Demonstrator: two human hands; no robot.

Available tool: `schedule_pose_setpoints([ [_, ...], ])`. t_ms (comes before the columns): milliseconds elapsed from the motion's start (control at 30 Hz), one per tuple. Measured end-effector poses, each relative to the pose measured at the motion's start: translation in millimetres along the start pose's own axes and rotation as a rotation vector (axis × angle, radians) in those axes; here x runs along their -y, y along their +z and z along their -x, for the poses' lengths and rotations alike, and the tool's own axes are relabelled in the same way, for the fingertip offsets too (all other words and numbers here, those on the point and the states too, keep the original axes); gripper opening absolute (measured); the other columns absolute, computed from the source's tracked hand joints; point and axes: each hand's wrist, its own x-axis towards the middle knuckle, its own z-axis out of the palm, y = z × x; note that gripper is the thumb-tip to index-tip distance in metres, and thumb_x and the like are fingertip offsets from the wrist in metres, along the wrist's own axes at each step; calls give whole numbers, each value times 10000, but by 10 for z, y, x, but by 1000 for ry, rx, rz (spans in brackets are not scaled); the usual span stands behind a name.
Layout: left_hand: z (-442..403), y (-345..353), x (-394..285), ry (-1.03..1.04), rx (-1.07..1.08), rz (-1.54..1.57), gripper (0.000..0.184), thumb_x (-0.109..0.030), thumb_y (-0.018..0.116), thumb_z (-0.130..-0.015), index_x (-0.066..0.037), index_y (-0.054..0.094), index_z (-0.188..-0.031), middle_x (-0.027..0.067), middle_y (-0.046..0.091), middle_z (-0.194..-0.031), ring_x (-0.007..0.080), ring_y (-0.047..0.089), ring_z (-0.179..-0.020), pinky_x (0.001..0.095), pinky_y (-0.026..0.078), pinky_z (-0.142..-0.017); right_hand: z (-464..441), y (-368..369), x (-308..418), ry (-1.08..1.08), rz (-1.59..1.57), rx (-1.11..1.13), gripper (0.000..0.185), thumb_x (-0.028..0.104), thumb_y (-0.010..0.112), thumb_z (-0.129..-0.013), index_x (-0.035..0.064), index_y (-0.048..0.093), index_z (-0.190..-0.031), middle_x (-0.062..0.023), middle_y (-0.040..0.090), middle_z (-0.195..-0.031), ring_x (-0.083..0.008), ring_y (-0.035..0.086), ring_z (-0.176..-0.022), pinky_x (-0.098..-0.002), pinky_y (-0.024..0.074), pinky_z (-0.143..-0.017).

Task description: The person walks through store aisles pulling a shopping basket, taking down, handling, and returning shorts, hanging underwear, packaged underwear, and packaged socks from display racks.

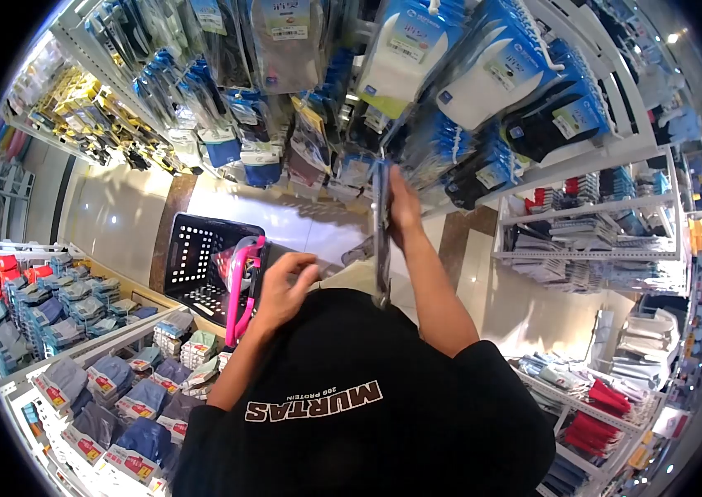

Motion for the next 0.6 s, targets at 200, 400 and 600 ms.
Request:
schedule_pose_setpoints([
  [200, 240, -577, 361, 89, -478, -446, 196, -82, 704, -892, -2, 684, -1069, 151, 662, -1142, 318, 606, -1085, 407, 450, -972, -463, -396, 299, -785, 773, -286, 393, 395, 658, -973, 7, 624, -928, -70, 663, -760, -166, 590, -656, -332, 457, -622],
  [400, 487, -673, 633, -56, -525, -480, 399, -175, 751, -861, -25, 623, -1209, 165, 644, -1140, 356, 617, -1044, 445, 474, -912, -678, -199, 353, -983, 987, -292, 285, 312, 617, -1007, 29, 614, -1044, -150, 672, -819, -282, 636, -716, -357, 497, -697],
  [600, 662, -469, 809, -357, -534, -530, 512, -242, 738, -831, -128, 575, -1303, 170, 686, -1015, 389, 672, -889, 476, 534, -788, -1206, -428, 66, -944, 1105, -209, 377, 335, 528, -1044, -24, 615, -1116, -217, 679, -1035, -378, 641, -953, -440, 482, -856],
])
